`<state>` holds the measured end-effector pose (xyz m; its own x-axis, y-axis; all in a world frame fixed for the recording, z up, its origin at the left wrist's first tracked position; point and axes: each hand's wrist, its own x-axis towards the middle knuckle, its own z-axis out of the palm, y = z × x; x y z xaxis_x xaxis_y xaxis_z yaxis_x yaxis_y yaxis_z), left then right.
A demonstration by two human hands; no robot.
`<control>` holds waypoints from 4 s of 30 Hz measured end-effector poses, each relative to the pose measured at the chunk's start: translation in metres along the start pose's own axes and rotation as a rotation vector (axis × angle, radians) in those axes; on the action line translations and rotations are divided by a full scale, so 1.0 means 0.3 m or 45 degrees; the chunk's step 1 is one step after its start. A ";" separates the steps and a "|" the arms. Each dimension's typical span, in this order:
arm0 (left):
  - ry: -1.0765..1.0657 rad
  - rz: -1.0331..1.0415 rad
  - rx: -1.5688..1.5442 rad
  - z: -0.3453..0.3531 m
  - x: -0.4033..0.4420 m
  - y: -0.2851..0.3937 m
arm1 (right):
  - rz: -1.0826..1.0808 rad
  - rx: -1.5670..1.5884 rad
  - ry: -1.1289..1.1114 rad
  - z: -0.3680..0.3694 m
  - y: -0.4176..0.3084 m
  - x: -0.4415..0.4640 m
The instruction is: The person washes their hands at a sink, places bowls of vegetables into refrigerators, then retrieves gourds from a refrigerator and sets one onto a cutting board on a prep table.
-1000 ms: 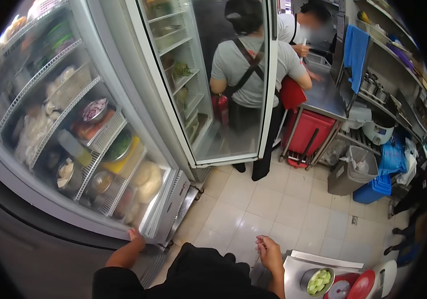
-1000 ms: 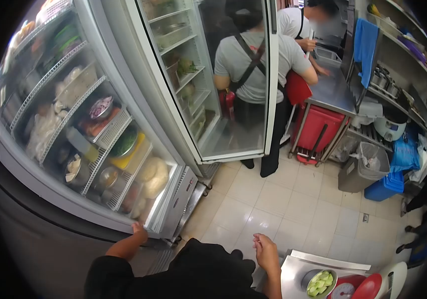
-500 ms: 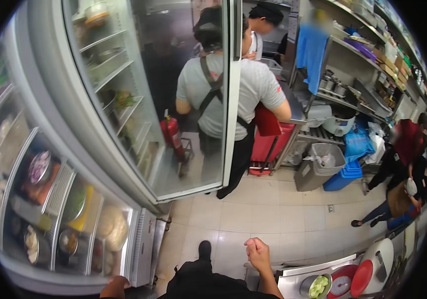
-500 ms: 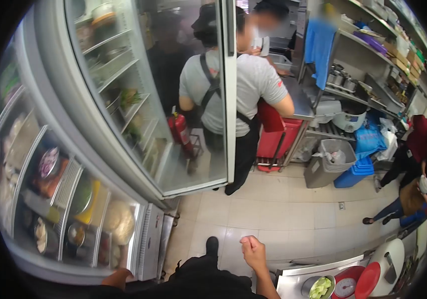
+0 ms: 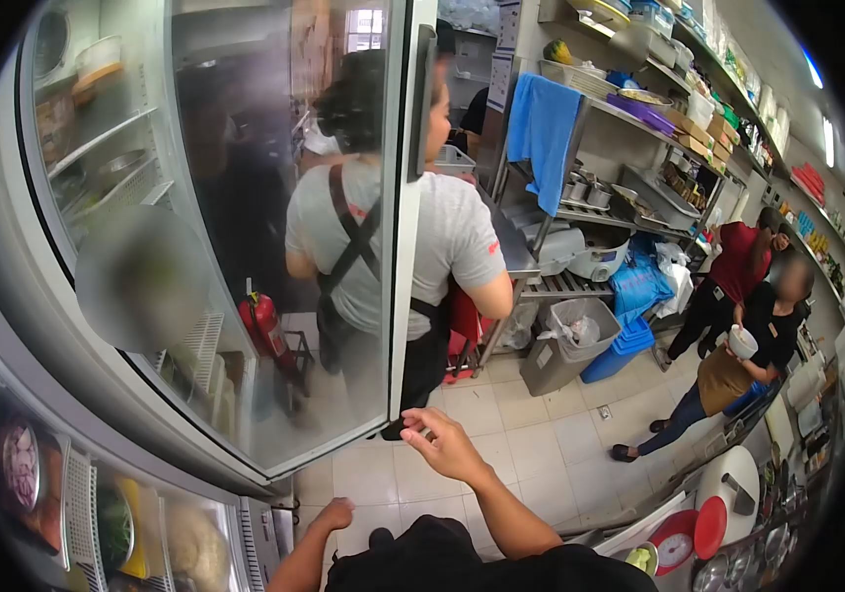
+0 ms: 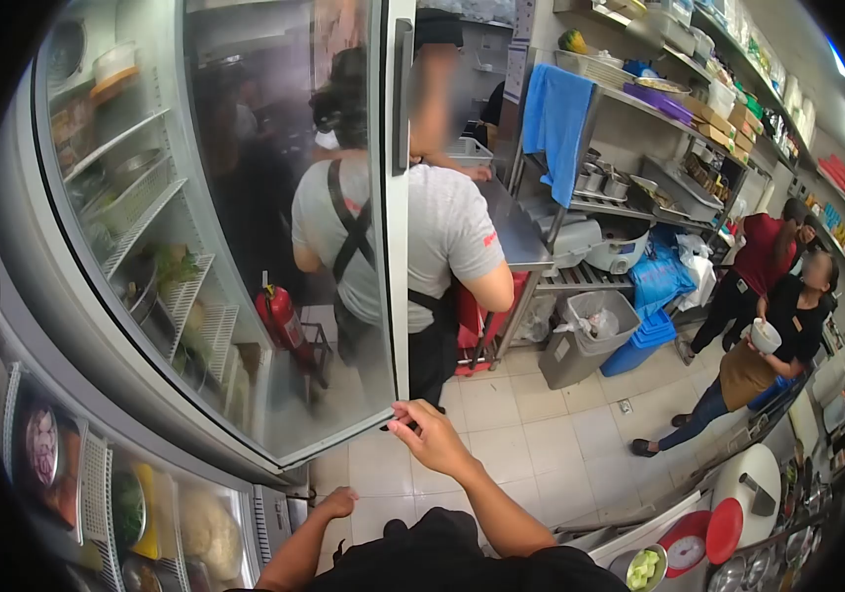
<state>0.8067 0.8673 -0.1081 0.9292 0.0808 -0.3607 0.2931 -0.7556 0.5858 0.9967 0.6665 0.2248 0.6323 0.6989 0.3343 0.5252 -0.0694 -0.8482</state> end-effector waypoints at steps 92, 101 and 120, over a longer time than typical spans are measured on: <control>0.287 -0.665 -0.818 -0.690 0.012 -0.271 | 0.368 0.708 -0.304 1.353 0.333 2.164; 0.318 -0.569 -0.874 -0.731 0.079 -0.321 | 0.355 0.713 -0.321 1.324 0.312 2.137; 0.238 -0.561 -0.752 -0.698 0.084 -0.326 | 0.359 0.635 -0.271 1.324 0.306 2.138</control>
<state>0.8487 1.0794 -0.0224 0.7054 0.4430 -0.5534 0.6692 -0.1587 0.7259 1.2242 1.3911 0.1982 0.5536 0.8324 0.0231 -0.0081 0.0332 -0.9994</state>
